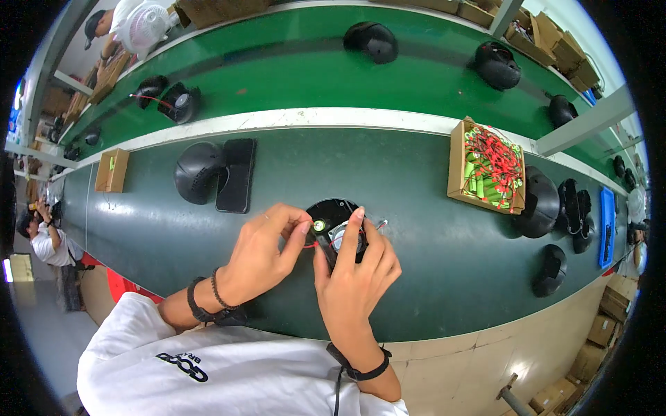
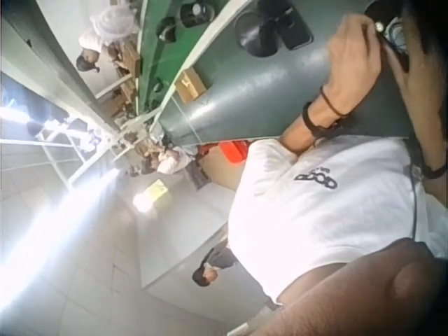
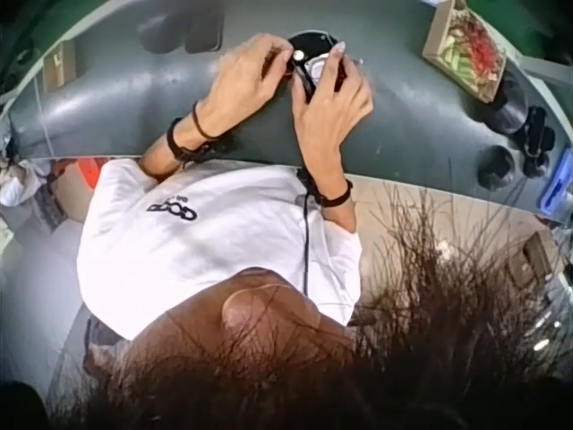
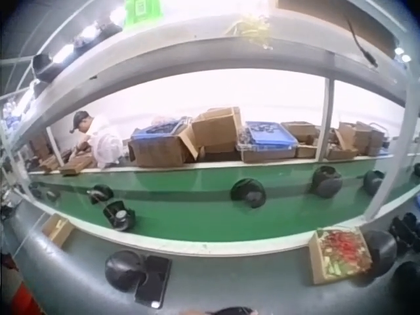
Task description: Assembling portable fans by installing batteries and fan components into plastic housings on a factory production line.
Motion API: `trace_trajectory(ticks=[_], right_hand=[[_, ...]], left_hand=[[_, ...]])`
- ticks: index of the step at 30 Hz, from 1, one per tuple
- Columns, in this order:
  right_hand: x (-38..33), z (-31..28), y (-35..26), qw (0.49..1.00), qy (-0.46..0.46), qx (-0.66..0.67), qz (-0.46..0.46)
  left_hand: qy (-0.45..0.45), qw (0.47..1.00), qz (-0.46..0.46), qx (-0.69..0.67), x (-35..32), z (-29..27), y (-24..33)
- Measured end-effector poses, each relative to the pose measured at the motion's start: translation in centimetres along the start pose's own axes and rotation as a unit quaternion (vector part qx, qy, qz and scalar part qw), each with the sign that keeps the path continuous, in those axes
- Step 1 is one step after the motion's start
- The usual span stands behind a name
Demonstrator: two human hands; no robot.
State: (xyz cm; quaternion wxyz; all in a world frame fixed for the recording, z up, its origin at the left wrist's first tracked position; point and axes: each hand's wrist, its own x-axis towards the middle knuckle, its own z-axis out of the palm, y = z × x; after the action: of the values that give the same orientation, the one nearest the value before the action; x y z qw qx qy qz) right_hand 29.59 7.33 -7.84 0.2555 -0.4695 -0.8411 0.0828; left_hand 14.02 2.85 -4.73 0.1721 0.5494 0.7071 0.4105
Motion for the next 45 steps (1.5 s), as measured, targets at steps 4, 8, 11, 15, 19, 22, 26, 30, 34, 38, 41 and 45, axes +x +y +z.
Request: trace_trajectory(ticks=[4,8,11,15,19,22,26,30,34,38,41,45], right_hand=[[0.1,-0.1,0.3,1.0,-0.009,0.006,-0.001],[0.3,-0.1,0.9,1.0,-0.01,0.029,0.0],[0.3,-0.3,0.9,0.999,-0.023,0.048,0.007],[0.7,-0.8,1.0,0.997,-0.045,0.06,-0.003],[0.9,-1.1,2.0,0.991,-0.063,0.12,0.008],[1.0,-0.7,2.4,0.985,-0.04,0.17,0.013],[1.3,0.0,1.2,0.988,0.016,0.152,0.032],[1.5,0.0,1.5,0.991,0.038,0.126,0.034],[1.4,0.4,2.8,0.985,0.015,0.159,0.061],[1.5,-0.5,2.9,0.969,-0.022,0.229,0.089],[1.8,-2.0,4.5,0.929,-0.06,0.353,0.096],[3.8,-6.5,5.3,0.99,-0.033,0.089,-0.104]], left_hand=[[-0.022,1.0,0.009,0.018,-0.3,0.2,0.5],[-0.008,1.0,-0.003,-0.003,-2.1,1.2,0.7],[0.006,1.0,-0.015,-0.006,-2.8,2.2,0.1],[0.037,0.999,-0.013,0.001,-3.3,3.1,-0.7],[0.06,0.995,0.054,0.061,-3.7,4.4,-1.3],[0.055,0.992,0.061,0.094,-3.9,4.2,-1.1],[0.043,0.988,0.079,0.125,-5.4,4.7,-2.8],[0.029,0.992,0.085,0.089,-5.7,3.3,-2.5],[0.006,0.989,0.047,-0.14,-3.3,1.9,-2.2],[-0.249,0.875,-0.039,-0.414,2.3,2.8,-4.2],[-0.257,0.859,-0.054,-0.439,3.6,3.2,-4.8],[-0.217,0.88,-0.033,-0.42,3.9,3.3,-5.1]])
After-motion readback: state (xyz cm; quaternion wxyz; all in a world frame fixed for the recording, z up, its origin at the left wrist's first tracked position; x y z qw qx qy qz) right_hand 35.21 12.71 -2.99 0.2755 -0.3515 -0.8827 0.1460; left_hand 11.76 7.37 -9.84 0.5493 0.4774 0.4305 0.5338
